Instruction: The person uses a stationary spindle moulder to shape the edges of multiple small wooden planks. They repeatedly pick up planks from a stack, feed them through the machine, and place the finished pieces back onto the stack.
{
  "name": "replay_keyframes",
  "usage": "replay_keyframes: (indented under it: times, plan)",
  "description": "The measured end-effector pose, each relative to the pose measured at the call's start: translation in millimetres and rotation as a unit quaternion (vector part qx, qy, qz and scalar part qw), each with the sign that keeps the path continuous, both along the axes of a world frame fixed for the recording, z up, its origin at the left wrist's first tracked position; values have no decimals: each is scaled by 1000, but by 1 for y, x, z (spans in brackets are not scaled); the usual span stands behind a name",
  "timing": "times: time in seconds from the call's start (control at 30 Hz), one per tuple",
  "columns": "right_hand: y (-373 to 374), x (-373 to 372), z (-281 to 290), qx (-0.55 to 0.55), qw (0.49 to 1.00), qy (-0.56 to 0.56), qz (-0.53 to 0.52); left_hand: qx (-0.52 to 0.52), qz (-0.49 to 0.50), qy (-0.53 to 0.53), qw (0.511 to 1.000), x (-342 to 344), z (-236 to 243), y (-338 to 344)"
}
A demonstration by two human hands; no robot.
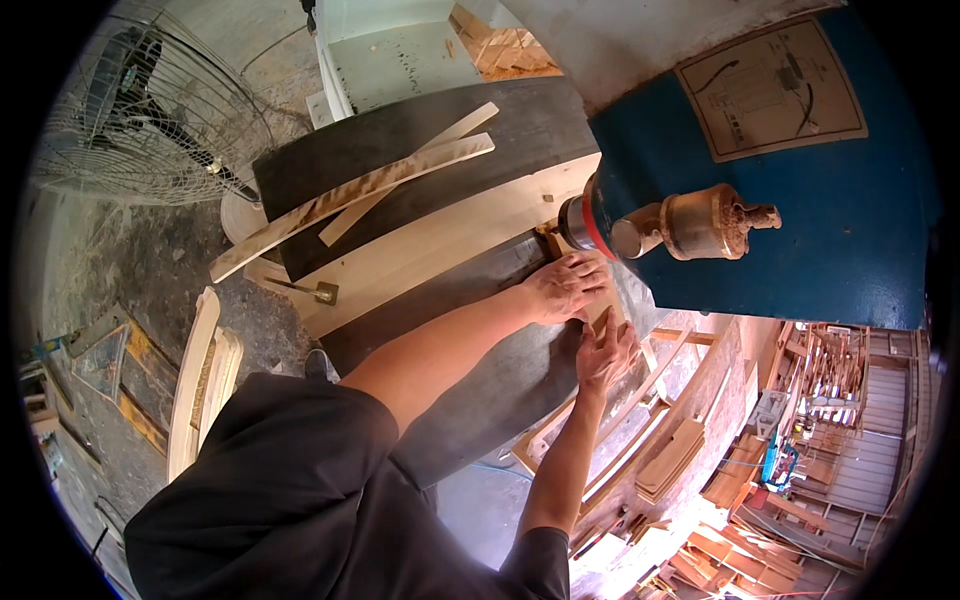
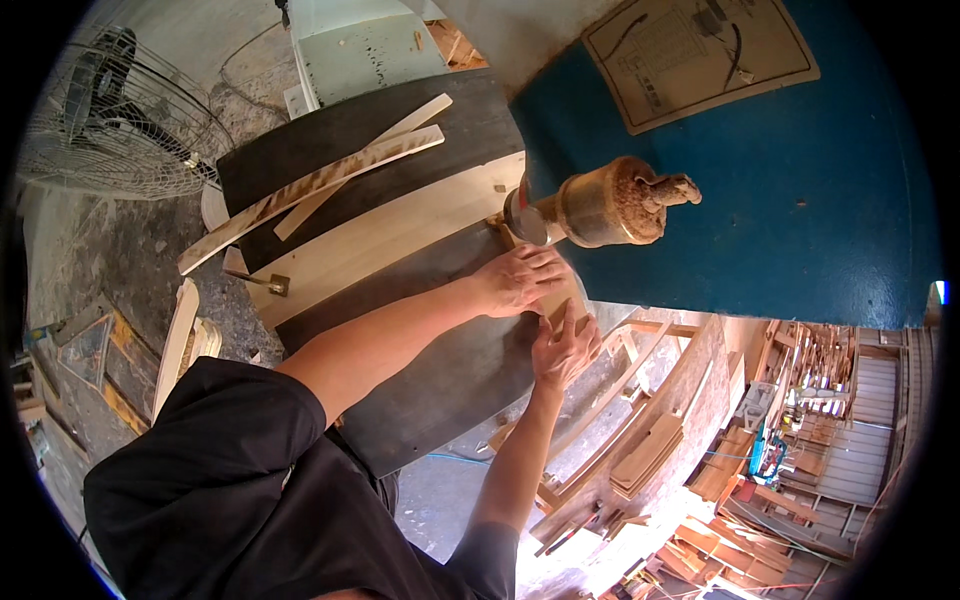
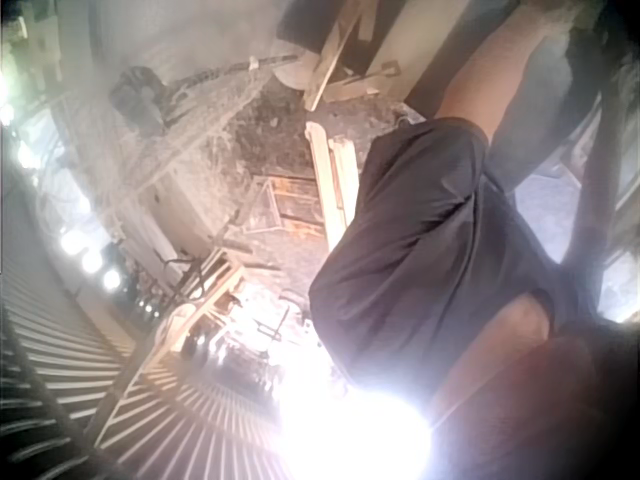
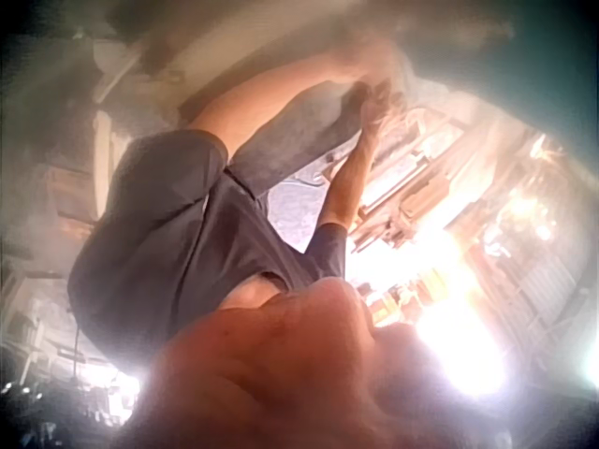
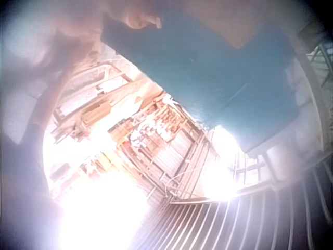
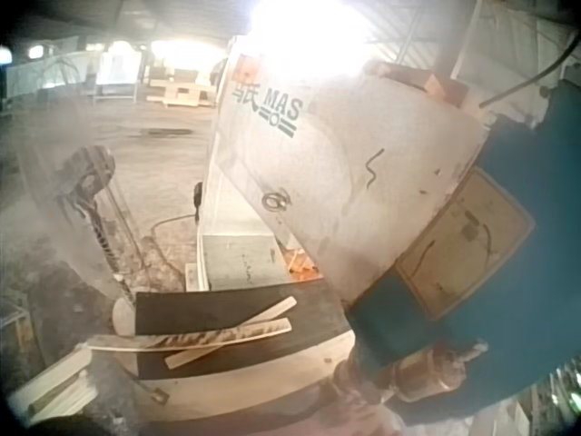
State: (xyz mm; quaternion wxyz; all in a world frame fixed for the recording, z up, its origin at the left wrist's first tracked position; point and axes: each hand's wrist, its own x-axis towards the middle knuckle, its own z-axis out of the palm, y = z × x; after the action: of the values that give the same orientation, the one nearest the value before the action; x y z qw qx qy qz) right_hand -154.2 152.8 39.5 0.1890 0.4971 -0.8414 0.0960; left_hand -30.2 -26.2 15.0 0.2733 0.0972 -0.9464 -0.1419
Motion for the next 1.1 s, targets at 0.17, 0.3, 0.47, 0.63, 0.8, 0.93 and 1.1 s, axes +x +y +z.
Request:
replay_keyframes:
  times: [0.17, 0.3, 0.47, 0.63, 0.8, 0.93, 1.1]
  plan:
    - [-1, -3, 0, 6, 1000, -1, -4, 9, -3, 0, 1000, -1, 3, -1]
    - [-1, -3, 0, 4, 1000, -3, -2, 2, 10, 25, 1000, -2, -1, -1]
    - [9, -7, -3, 1, 1000, 18, -9, 10, -22, 2, 1000, -14, 6, 14]
    - [77, 24, 1, 23, 998, 0, -61, 7, -52, -46, 998, 1, 3, 65]
    - [129, 75, 12, 19, 998, -54, 3, 85, -80, 4, 993, 72, -3, 120]
    - [132, 117, 22, -9, 996, -84, 5, 197, 2, 144, 970, 183, 68, 100]
    - [112, 163, 28, -2, 991, -131, -6, -38, 342, 93, 934, 274, 68, -51]
